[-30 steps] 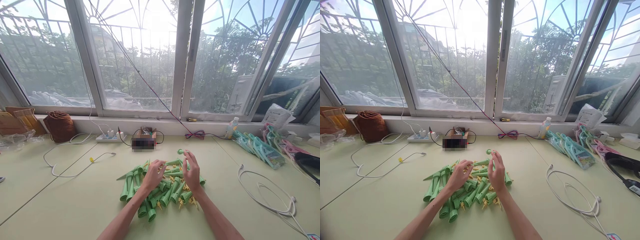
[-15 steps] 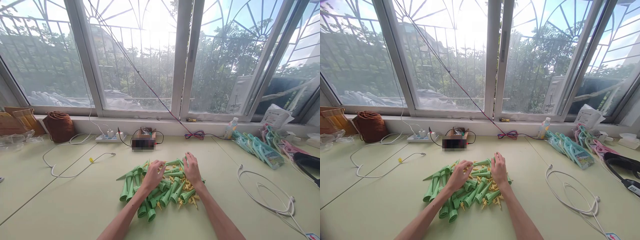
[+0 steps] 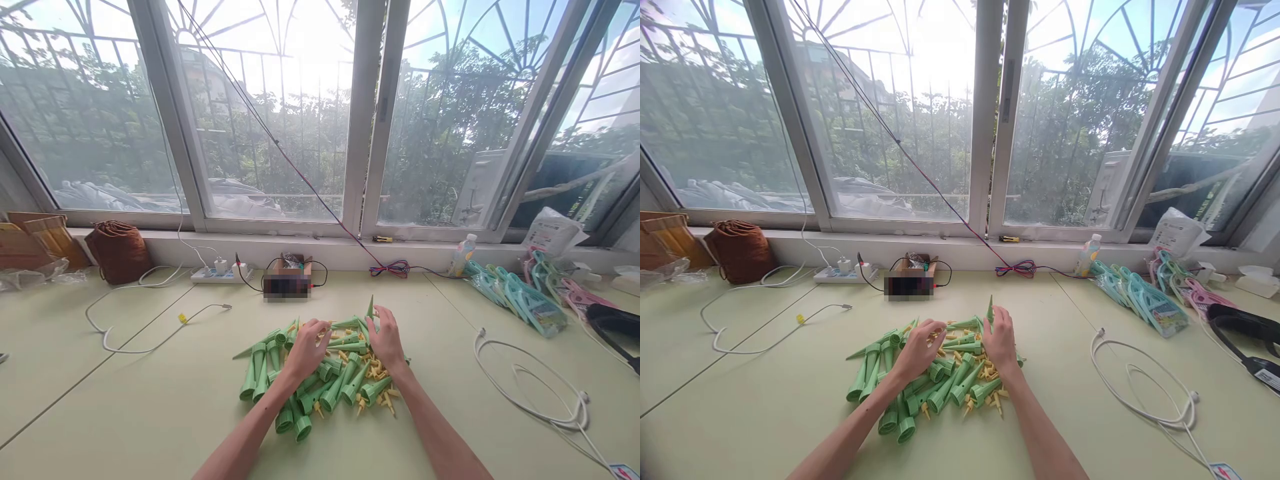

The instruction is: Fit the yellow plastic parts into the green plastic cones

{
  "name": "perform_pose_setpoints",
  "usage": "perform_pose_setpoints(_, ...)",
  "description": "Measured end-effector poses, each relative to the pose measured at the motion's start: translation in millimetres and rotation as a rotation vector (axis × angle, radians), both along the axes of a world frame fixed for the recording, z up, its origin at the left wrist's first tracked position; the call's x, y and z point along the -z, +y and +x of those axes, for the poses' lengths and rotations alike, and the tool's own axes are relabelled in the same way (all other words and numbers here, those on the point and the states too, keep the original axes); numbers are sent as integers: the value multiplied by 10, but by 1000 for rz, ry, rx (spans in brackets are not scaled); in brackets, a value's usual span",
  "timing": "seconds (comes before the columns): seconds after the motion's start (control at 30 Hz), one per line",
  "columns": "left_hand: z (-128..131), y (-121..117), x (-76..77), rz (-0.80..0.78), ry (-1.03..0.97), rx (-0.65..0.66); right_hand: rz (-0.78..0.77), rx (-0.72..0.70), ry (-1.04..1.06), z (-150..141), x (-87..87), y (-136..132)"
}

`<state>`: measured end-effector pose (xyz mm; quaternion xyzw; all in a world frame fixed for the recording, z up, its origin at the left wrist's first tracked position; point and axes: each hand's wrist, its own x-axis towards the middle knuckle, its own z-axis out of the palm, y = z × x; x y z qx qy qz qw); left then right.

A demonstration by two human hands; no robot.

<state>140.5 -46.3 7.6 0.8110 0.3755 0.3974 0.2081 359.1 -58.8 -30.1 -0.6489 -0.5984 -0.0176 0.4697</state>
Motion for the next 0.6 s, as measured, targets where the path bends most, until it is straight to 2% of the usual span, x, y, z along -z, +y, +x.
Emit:
perform_pose_setpoints(0.23, -1, 4, 17, 3, -9, 2, -178, 108, -82, 31, -51, -61)
perform_pose_setpoints(0.4, 1, 0, 21, 6, -13, 7, -301, 127, -120, 23, -64, -90)
perform_pose_setpoints(0.6, 8, -12, 7, 12, -17, 9, -320, 121, -139, 13, -80, -107)
